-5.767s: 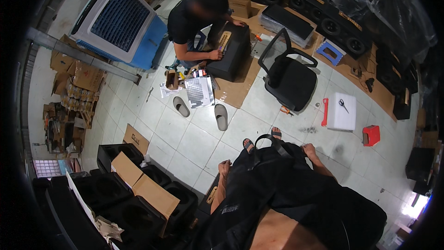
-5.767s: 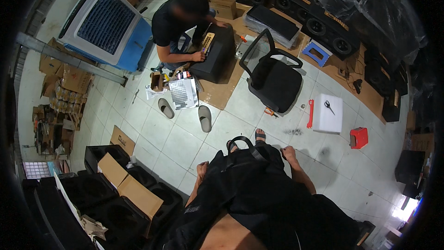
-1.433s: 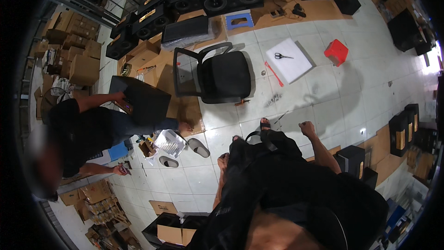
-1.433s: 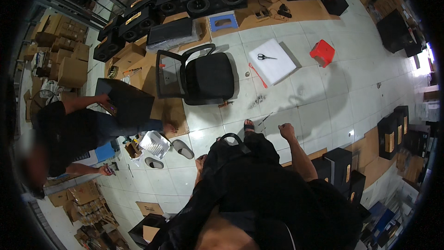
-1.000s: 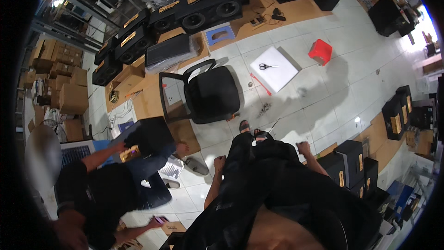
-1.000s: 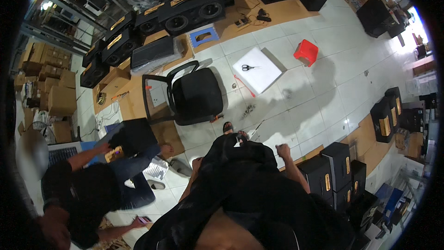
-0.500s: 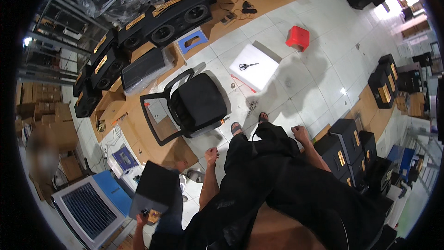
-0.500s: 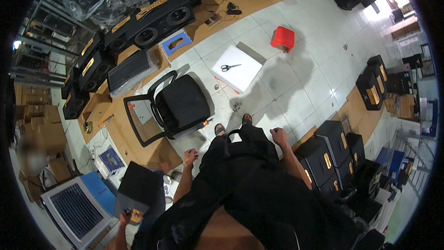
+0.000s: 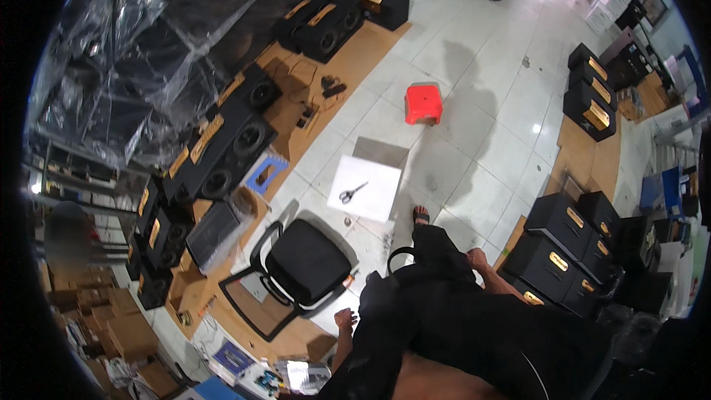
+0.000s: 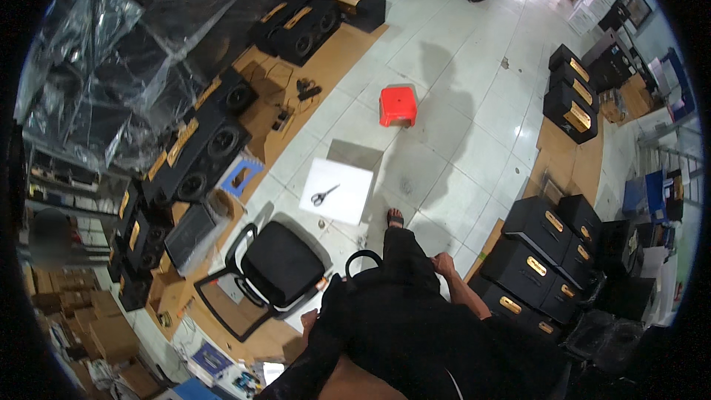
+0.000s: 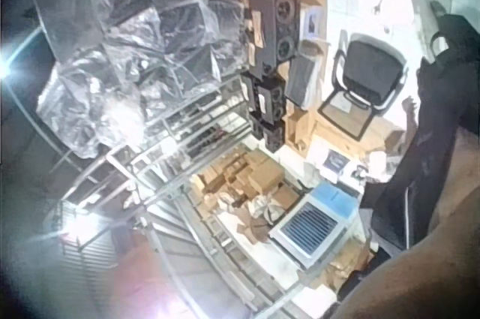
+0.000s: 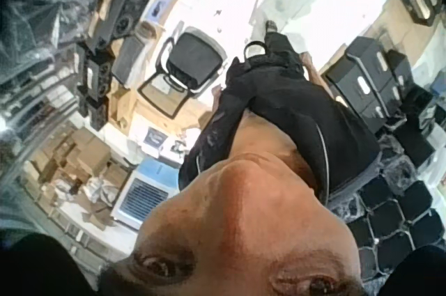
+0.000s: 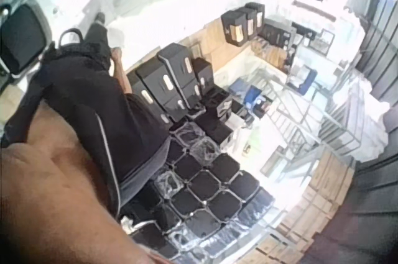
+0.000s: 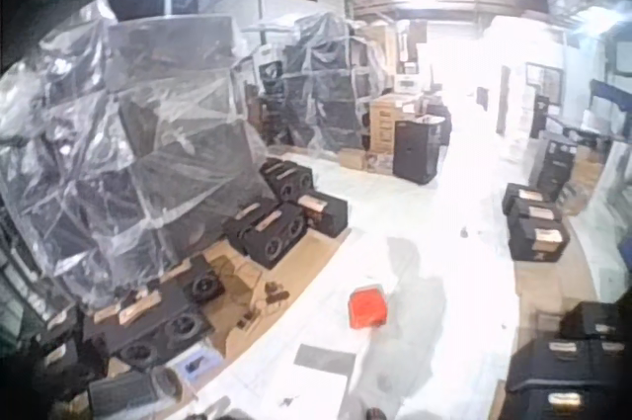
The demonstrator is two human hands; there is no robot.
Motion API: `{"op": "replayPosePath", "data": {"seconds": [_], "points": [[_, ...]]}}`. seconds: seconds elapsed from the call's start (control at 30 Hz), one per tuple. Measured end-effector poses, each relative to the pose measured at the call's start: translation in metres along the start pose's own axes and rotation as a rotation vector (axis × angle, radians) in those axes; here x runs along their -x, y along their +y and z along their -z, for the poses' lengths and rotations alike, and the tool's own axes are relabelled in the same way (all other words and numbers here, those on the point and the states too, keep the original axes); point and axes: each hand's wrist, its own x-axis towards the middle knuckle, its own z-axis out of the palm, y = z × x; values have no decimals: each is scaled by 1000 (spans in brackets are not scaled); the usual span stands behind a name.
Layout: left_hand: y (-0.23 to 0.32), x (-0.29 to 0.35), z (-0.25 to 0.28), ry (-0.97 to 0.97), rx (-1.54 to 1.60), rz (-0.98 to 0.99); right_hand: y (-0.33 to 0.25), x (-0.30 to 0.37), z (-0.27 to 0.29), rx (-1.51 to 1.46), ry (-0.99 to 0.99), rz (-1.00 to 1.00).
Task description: The person sits on the floor and applies a liquid from a small bottle to a black fabric component. They then use scissors and pliers to manipulate the component. The person stands up, walks through a warehouse, and returns to the work area.
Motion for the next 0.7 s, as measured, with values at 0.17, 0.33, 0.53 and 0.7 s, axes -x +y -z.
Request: {"op": "replayPosePath", "data": {"seconds": [0.17, 0.33, 0.53, 0.7], "points": [[128, -41, -92, -17, -204, 4, 8, -63, 72, -133, -22, -167], [320, -57, -205, -163, -308, -230, 34, -113, 155, -350, 322, -309], [461, -120, -303, -276, -304, -271, 81, -191, 166, -482, 408, -386], [497, -167, -353, -165, -445, -188, 56, -257, 203, -686, 200, -484]]}}
